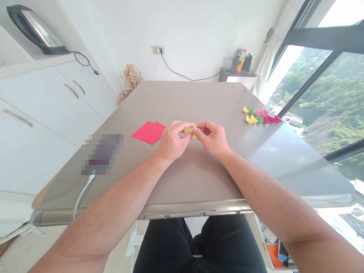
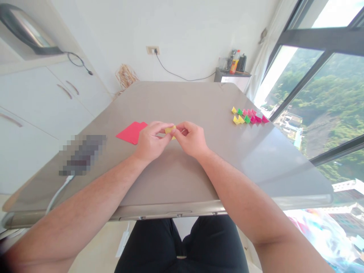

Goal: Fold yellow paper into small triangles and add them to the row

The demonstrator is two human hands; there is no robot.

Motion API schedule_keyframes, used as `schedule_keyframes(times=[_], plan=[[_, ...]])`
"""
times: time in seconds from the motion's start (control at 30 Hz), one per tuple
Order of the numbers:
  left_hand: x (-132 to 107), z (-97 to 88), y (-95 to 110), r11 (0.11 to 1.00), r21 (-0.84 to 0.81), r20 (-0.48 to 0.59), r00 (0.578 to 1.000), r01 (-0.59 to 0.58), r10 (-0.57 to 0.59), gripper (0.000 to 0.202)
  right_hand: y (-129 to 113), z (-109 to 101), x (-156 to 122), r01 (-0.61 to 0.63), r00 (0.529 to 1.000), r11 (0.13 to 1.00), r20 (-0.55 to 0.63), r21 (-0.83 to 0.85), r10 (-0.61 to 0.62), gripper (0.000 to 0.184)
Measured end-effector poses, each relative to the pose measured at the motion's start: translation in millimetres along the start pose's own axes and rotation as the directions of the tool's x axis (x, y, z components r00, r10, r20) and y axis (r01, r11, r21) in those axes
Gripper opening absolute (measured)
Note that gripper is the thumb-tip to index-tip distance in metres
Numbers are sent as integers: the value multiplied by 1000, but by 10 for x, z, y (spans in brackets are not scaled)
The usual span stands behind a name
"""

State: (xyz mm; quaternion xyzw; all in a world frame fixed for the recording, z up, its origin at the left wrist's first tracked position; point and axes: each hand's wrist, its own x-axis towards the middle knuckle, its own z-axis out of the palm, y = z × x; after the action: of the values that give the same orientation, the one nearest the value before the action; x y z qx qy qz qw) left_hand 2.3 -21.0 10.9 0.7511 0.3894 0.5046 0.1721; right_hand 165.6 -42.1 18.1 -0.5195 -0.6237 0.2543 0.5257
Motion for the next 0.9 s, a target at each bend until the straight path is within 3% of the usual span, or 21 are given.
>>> schedule_keyframes(times=[0.13, 0.23, 0.3, 0.43, 0.63, 0.7, 0.83, 0.9], plan=[[-8, -3, 3, 1000, 7, 6, 1000, -1, 1, 25, 9, -10, 20, -64, 996, 991, 66, 119, 56, 22], [-10, -9, -8, 1000, -12, 23, 1000, 15, -15, 24, 21, -18, 30, -33, 998, 993, 58, 113, 27, 21], [-3, -21, -24, 992, -71, 72, 993, 102, -97, 23, 17, -38, 30, -12, 998, 995, 64, 95, 6, 19], [21, -52, -59, 932, -137, 233, 925, 336, -299, 29, -25, -98, 26, -71, 985, 997, 160, 24, 66, 19], [47, -79, -109, 921, -145, 209, 921, 361, -328, 32, -34, -142, 39, -221, 924, 970, 339, 103, 175, 25], [58, -109, -124, 885, -199, 263, 893, 420, -364, 35, -18, -164, 48, -218, 921, 970, 352, 109, 167, 28], [84, -183, -137, 798, -287, 480, 800, 530, -359, 31, -4, -215, 60, -201, 915, 976, 372, 81, 157, 29], [91, -199, -136, 789, -286, 523, 778, 544, -347, 28, 0, -231, 64, -196, 897, 979, 415, 63, 153, 26]])
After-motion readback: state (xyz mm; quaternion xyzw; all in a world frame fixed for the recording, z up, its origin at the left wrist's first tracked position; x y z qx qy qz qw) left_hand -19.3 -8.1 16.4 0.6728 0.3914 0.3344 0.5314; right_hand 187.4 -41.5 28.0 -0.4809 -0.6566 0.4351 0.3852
